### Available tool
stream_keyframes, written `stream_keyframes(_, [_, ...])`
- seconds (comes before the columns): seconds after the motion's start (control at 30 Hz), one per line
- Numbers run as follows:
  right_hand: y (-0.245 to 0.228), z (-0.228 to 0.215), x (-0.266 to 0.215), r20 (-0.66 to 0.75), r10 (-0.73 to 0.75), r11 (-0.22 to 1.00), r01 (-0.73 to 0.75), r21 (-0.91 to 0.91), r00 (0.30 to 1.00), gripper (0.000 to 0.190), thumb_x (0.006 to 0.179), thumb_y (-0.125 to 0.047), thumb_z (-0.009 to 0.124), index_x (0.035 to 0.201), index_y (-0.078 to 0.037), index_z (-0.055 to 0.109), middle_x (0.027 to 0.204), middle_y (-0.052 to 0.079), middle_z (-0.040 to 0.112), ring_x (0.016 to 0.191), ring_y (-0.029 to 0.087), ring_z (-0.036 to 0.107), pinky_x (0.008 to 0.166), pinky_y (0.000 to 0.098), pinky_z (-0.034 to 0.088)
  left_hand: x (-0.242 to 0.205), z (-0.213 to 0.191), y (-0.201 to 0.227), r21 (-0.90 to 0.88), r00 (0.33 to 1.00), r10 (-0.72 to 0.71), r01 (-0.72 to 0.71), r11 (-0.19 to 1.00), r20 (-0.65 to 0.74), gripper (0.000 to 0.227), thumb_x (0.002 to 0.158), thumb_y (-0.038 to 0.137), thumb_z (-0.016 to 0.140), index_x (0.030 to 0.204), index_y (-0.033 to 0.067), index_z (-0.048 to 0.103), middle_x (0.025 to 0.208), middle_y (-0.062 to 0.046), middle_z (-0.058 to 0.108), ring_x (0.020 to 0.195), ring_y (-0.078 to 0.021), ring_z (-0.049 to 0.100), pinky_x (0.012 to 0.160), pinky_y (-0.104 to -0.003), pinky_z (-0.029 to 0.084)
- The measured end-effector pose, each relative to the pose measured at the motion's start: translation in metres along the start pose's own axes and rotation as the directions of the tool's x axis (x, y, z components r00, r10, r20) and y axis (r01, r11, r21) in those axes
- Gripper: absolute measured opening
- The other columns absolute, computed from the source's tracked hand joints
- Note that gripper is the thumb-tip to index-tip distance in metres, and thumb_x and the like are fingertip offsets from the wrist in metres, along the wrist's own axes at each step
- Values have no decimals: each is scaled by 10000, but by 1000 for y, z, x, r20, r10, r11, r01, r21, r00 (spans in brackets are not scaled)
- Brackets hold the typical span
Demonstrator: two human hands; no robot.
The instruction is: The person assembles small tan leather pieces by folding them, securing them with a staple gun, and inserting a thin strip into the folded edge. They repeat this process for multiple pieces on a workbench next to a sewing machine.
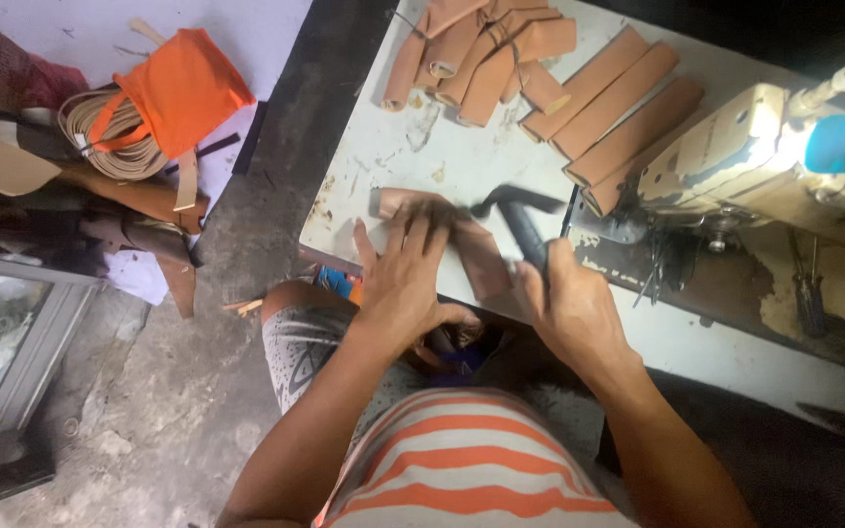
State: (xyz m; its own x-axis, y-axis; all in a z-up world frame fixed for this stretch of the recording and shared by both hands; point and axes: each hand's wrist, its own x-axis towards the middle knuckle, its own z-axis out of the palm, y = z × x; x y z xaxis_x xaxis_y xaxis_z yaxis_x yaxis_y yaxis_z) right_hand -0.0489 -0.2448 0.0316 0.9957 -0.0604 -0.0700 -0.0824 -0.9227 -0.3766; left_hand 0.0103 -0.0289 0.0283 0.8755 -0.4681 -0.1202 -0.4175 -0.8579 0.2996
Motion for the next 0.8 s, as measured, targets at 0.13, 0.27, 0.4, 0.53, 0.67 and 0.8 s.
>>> stream_keyframes(0.13, [5,27,5,-92,-27,998,32,54,995,304,1041,-391,530,1111,-102,469,673,254,657,726,504,715,630,586,531,3,7,-10,-31,1000,-15,15,999,-6,1375,493,746,910,1579,140,326,1596,-138,371,1513,-348,257,1138,-732,60])
stream_keyframes(0.27, [-2,9,4,26,0,1000,1,-28,1000,363,1019,-483,501,1090,-131,453,705,241,676,768,522,717,685,625,558,-2,3,-7,-86,1000,0,-2,996,-22,1404,484,658,965,1587,101,297,1589,-137,379,1462,-333,311,1138,-659,97])
stream_keyframes(0.4, [-6,18,3,14,38,998,-38,-55,999,328,1026,-416,485,1076,-94,449,688,272,671,748,523,717,681,634,549,3,1,-17,-84,1000,5,-7,996,-25,1398,384,685,959,1524,117,382,1499,-108,451,1408,-327,365,1119,-632,176])
stream_keyframes(0.53, [2,4,6,-36,-108,994,107,-27,993,320,1003,-434,564,1070,-126,508,730,233,681,784,501,721,679,607,543,21,-29,-17,-60,995,86,-89,994,-57,895,660,673,833,1322,122,590,1282,-54,562,1225,-307,484,1028,-588,311])
stream_keyframes(0.67, [27,-15,-13,-300,-194,981,188,-50,934,321,979,-424,666,1182,-176,641,810,98,682,824,335,746,715,423,575,63,-11,-41,39,977,156,-152,988,-142,112,935,347,705,986,288,785,1153,26,559,1118,-266,505,943,-440,391])
stream_keyframes(0.8, [64,-3,-24,-365,-217,971,160,-179,905,375,927,-459,677,1218,-225,650,824,32,605,826,272,707,737,379,558,94,6,-61,-20,929,337,-344,939,-155,165,814,386,827,874,246,763,1149,4,650,1097,-287,583,941,-442,435])
